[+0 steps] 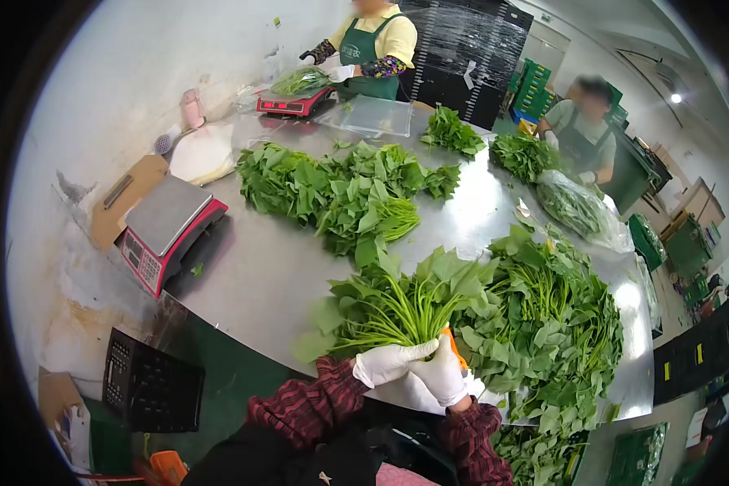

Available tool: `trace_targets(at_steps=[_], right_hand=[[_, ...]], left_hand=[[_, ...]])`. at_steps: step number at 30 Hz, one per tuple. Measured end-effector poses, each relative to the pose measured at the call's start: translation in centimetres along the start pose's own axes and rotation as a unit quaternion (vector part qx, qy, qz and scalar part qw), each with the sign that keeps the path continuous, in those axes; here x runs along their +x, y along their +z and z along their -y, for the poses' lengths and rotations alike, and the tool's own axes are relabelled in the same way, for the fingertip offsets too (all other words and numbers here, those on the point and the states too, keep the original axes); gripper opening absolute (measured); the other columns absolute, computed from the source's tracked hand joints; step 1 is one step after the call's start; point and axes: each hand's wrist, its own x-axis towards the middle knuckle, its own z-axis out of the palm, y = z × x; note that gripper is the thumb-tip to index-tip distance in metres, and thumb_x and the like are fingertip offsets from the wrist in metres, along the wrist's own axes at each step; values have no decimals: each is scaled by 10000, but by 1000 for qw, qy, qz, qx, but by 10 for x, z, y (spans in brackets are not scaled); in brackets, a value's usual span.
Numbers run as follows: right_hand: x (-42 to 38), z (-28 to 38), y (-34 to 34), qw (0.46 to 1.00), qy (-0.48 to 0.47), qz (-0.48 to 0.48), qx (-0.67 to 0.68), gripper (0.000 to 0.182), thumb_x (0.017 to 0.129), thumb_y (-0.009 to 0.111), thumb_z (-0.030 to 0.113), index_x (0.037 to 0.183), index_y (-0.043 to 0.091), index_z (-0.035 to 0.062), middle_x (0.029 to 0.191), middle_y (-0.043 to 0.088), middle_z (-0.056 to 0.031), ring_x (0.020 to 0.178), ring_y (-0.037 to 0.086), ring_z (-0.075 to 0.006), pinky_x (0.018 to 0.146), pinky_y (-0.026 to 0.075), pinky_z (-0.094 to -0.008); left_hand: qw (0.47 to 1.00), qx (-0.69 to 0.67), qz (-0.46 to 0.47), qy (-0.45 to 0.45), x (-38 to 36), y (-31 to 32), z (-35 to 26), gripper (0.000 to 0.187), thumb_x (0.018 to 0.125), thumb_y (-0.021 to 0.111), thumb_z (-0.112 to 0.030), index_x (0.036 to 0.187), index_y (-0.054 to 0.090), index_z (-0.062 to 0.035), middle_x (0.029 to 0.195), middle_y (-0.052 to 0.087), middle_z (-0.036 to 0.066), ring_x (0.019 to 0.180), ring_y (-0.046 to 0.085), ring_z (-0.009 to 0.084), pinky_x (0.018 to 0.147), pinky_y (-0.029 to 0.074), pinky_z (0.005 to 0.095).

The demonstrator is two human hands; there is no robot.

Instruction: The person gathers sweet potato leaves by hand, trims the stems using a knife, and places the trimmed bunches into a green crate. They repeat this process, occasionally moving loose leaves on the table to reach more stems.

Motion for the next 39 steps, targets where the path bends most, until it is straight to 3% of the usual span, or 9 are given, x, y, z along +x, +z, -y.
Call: trace_targets(at_steps=[7,11,15,17,21,27,29,34,39], right_hand=[[16,17,-11,994,75,-30,78,352,759,651,102,1053,492,-8,915,638,-171,835,628,-256,741,483,-348],[19,15,-20,987,153,-48,6,325,756,666,133,1001,493,7,923,619,-219,834,620,-335,700,481,-371],[5,20,-5,955,-259,129,-64,321,797,598,263,1049,554,69,1042,546,-160,975,541,-296,786,469,-357],[-4,32,10,956,-274,106,-9,377,767,603,181,1110,539,39,1060,523,-154,983,526,-289,794,464,-365],[-16,23,17,975,-171,142,20,372,714,619,126,1063,542,26,1067,525,-144,942,541,-295,773,468,-365],[-12,44,7,985,-135,108,-2,276,681,614,82,940,553,6,954,552,-159,841,570,-296,712,474,-370],[-6,52,4,946,54,271,-170,256,686,657,180,856,579,5,866,557,-189,815,567,-298,689,467,-373],[15,25,-16,980,-152,123,-27,466,654,733,390,792,567,-23,730,534,-190,674,536,-309,626,454,-380],[19,-47,-36,961,-12,-34,-275,417,702,695,387,760,538,5,685,529,-182,657,555,-343,608,460,-408]], left_hand=[[960,263,-82,56,-21,13,1,494,863,610,-163,1286,418,6,1244,508,88,1115,495,175,971,388,312],[721,688,-15,84,-77,25,-22,442,816,651,-158,1222,521,-43,1253,531,112,1122,534,246,930,439,323],[393,891,92,205,-64,78,-75,594,699,703,-265,1259,510,-230,1297,481,111,1175,478,298,1016,339,457],[373,900,106,202,-50,71,-77,629,673,706,-292,1262,490,-344,1314,454,125,1173,468,314,1035,297,472],[493,857,126,82,-54,62,-66,683,675,659,-178,1298,450,-367,1001,561,103,937,547,277,928,388,426],[345,901,30,263,-56,39,-51,666,671,543,8,1267,509,-287,902,567,96,784,532,241,838,454,360],[364,905,-19,220,-58,32,-43,662,642,544,6,1272,514,-198,747,489,73,767,507,241,833,441,354],[298,922,-30,244,-46,13,-45,583,697,504,-75,1276,469,-18,673,422,55,649,448,212,603,365,321],[626,733,-190,188,-42,-1,-80,379,657,636,23,1028,564,0,901,622,151,809,617,278,729,485,335]])
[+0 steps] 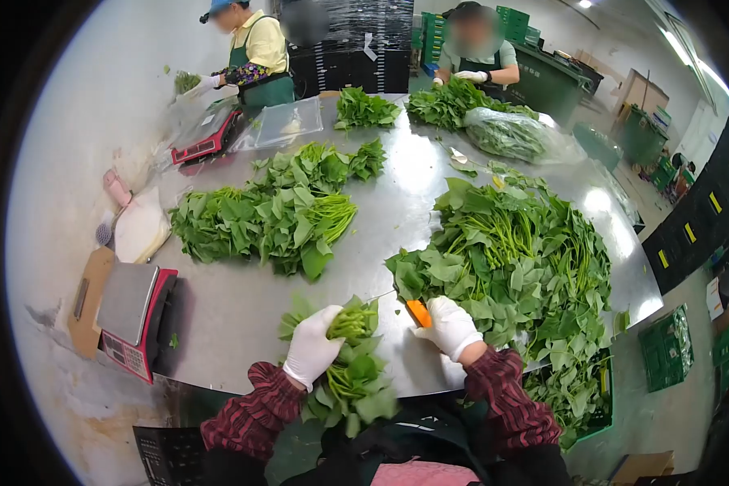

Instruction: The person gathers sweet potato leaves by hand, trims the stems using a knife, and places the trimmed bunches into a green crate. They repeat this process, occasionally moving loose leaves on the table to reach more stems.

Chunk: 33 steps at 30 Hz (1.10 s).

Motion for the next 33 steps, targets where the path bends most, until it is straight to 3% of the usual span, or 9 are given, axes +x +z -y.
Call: trace_targets(at_steps=[3,5,10,12,13,17,21,23,33], right_hand=[[-8,-13,48,990,42,-7,-135,434,729,656,433,762,548,14,698,543,-175,649,557,-353,595,469,-417],[-9,-15,57,991,101,32,-85,420,765,608,437,774,552,21,710,555,-172,669,568,-361,592,471,-429],[-21,3,7,986,145,51,72,245,769,614,219,899,542,25,775,588,-178,751,585,-366,650,475,-429],[-40,10,-25,964,78,-159,196,225,739,579,85,953,538,28,828,590,-180,770,583,-380,666,477,-421],[-53,4,-34,955,111,-159,227,278,715,549,24,992,536,40,863,588,-174,769,582,-380,665,476,-403],[-108,0,-73,955,114,-259,87,148,700,644,92,831,578,79,655,559,-125,598,579,-321,544,463,-382],[-170,-20,-71,950,172,-259,-16,218,697,728,179,735,537,82,602,539,-108,518,550,-295,477,437,-358],[-194,-25,-74,941,225,-252,-26,200,725,697,213,742,536,96,598,535,-113,529,560,-304,478,442,-371],[-280,-77,-77,857,419,-289,-79,300,866,559,314,660,539,96,565,554,-124,522,575,-333,481,459,-402]], left_hand=[[991,-119,22,-60,3,-1,-19,258,728,641,-4,978,580,-4,788,622,71,699,598,165,659,479,280],[940,-283,67,-180,1,7,-28,144,778,640,-45,904,584,0,712,579,0,637,534,80,600,449,241],[899,-365,128,-203,5,36,-36,152,770,668,-88,872,588,-10,678,551,0,545,497,73,542,416,219],[899,-365,149,-190,9,50,-40,95,801,635,-79,830,576,-10,643,550,6,541,506,82,527,413,236],[891,-379,161,-190,11,58,-46,86,805,625,-76,825,576,-9,625,550,18,534,514,90,525,411,237],[872,-398,231,-166,20,100,-78,82,803,626,-72,826,578,-9,638,553,18,529,503,89,520,402,238],[825,-433,331,-152,24,161,-110,81,783,633,-56,830,584,-12,655,555,7,557,487,80,532,389,228],[780,-456,385,-190,19,180,-137,119,757,651,-57,850,589,-17,688,560,-4,598,485,68,545,383,215],[732,-396,534,-150,-14,241,-209,130,770,659,-69,852,562,-38,733,542,-9,574,465,60,527,376,219]])
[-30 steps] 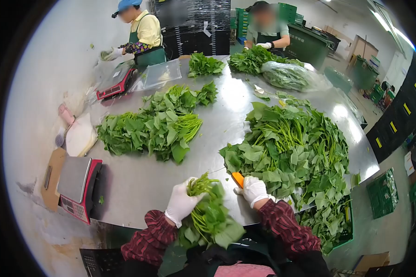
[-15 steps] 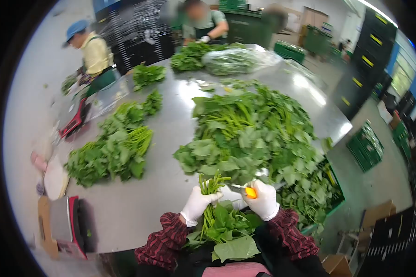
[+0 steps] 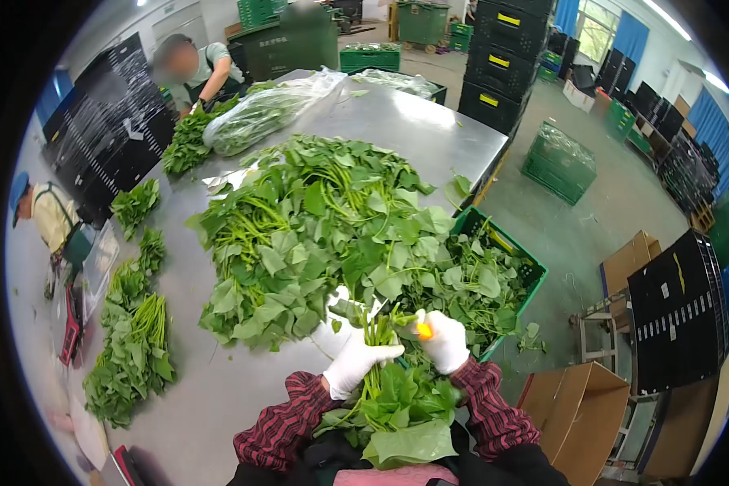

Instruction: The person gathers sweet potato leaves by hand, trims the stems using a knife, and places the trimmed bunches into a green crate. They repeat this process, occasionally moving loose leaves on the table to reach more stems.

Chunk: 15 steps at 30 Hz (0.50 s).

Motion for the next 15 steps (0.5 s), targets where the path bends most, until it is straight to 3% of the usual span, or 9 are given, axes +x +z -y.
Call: trace_targets(at_steps=[1,3,4,5,6,7,9,11,15], right_hand=[[0,-25,9,998,45,3,-36,304,865,548,327,672,549,92,583,573,-131,534,583,-337,490,467,-406],[-10,-108,28,972,167,107,-130,303,854,539,337,687,561,86,611,590,-154,555,592,-347,508,479,-412],[-22,-127,31,973,166,99,-125,283,841,553,325,689,560,86,607,585,-160,556,590,-346,504,475,-409],[-18,-118,14,975,161,93,-122,264,828,567,312,690,559,87,602,581,-165,556,588,-345,500,471,-407],[-19,-103,6,991,96,27,-84,283,839,565,319,677,549,88,596,574,-145,542,576,-340,483,456,-406],[-11,-72,-9,998,44,-20,-32,289,845,584,297,649,526,92,571,551,-118,508,555,-331,461,438,-401],[-3,-27,-31,997,-36,-38,62,297,850,599,264,626,504,93,554,529,-105,481,537,-326,443,427,-394],[1,-1,-37,994,-58,-52,75,291,841,619,230,619,491,94,542,516,-107,473,534,-322,435,424,-386],[9,2,-25,999,2,27,36,351,889,538,307,625,492,80,542,517,-132,496,549,-337,447,427,-403]], left_hand=[[1000,9,8,5,1,4,-2,122,773,654,-63,844,559,-39,725,540,-9,573,465,62,525,376,223],[998,33,52,-8,-1,3,-9,109,780,649,-64,840,561,-40,699,540,-9,571,476,70,531,393,229],[999,31,5,16,4,1,-8,111,782,649,-70,846,565,-34,686,540,-8,572,482,75,538,401,232],[998,26,-45,43,11,0,-7,115,785,649,-77,851,568,-29,673,540,-8,573,488,80,545,410,235],[984,149,-72,62,20,-8,-2,141,792,644,-90,889,576,-13,684,553,-12,592,501,75,565,418,237],[977,197,-84,9,28,-11,-1,221,779,642,-95,960,575,12,725,613,43,617,552,130,597,440,265],[930,339,-110,88,42,-9,8,285,760,635,-95,1017,566,8,808,654,124,687,620,226,645,469,307],[914,369,-120,116,43,-2,6,309,753,629,-93,1040,563,-2,838,650,150,731,629,261,667,475,322],[881,425,-144,149,43,6,8,352,747,617,-89,1087,556,-20,870,649,178,807,641,297,701,486,338]])
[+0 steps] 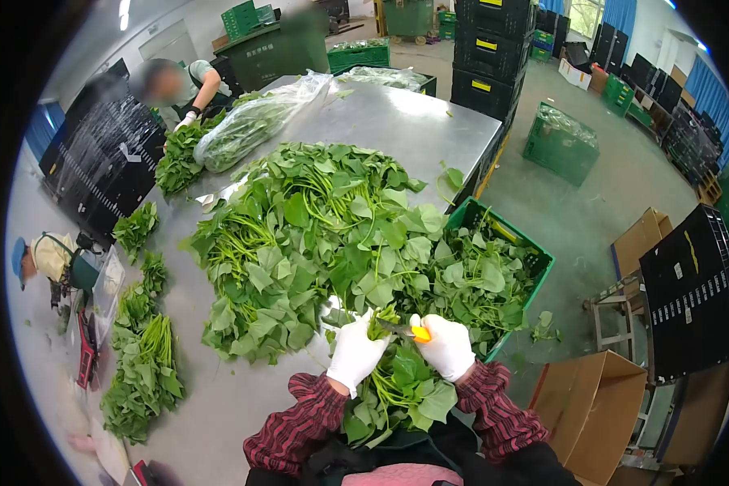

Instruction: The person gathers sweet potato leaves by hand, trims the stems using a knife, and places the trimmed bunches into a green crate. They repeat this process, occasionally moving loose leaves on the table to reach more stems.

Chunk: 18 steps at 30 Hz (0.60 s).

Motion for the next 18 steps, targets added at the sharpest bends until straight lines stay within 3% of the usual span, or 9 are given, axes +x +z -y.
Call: trace_targets(at_steps=[2,4,6,8,10,13,16,18], right_hand=[[-2,-17,12,1000,14,27,6,336,890,513,313,655,526,74,573,553,-140,532,573,-338,476,447,-410],[-9,-59,35,993,54,93,-53,279,862,535,291,693,561,71,602,584,-141,569,594,-334,513,469,-409],[-19,-100,44,975,123,160,-90,259,842,554,292,707,569,72,632,597,-156,598,602,-331,531,475,-413],[-19,-67,21,992,94,64,-57,264,845,561,293,687,550,81,618,579,-148,588,587,-339,516,464,-413],[-15,-17,-2,999,12,-23,44,289,853,577,289,651,518,92,580,522,-130,534,551,-343,483,440,-402],[-12,15,-7,999,-26,-14,28,306,863,569,284,633,504,94,573,521,-122,512,546,-334,464,431,-404],[-13,4,16,999,24,5,21,322,886,531,305,651,509,85,583,535,-134,525,551,-345,472,441,-405],[-19,-20,32,999,36,0,10,280,877,521,280,681,543,82,617,572,-136,559,574,-351,496,457,-423]], left_hand=[[1000,-25,5,5,-5,1,1,352,747,620,-90,1087,561,-18,864,649,177,807,638,305,707,487,339],[999,-38,7,-12,-12,-5,-7,273,748,639,-92,995,591,13,813,645,156,730,625,239,704,474,304],[999,-28,-17,-1,-14,-11,-8,259,753,627,-90,986,587,16,812,639,172,742,633,264,689,477,308],[1000,0,-26,-4,-12,-12,-6,266,745,610,-81,998,578,-7,862,632,198,828,618,336,710,486,349],[996,79,-38,36,-9,-2,7,258,716,573,-60,971,558,-28,851,607,183,805,589,361,695,473,410],[988,140,-46,34,-9,5,2,271,707,562,-51,978,548,-43,816,597,179,791,585,361,689,467,422],[978,201,-54,9,-15,6,1,258,695,563,-46,952,542,-46,794,585,175,782,579,359,685,463,424],[976,203,-56,55,-18,4,7,262,690,573,-42,950,544,-49,789,580,164,772,575,352,675,458,429]])
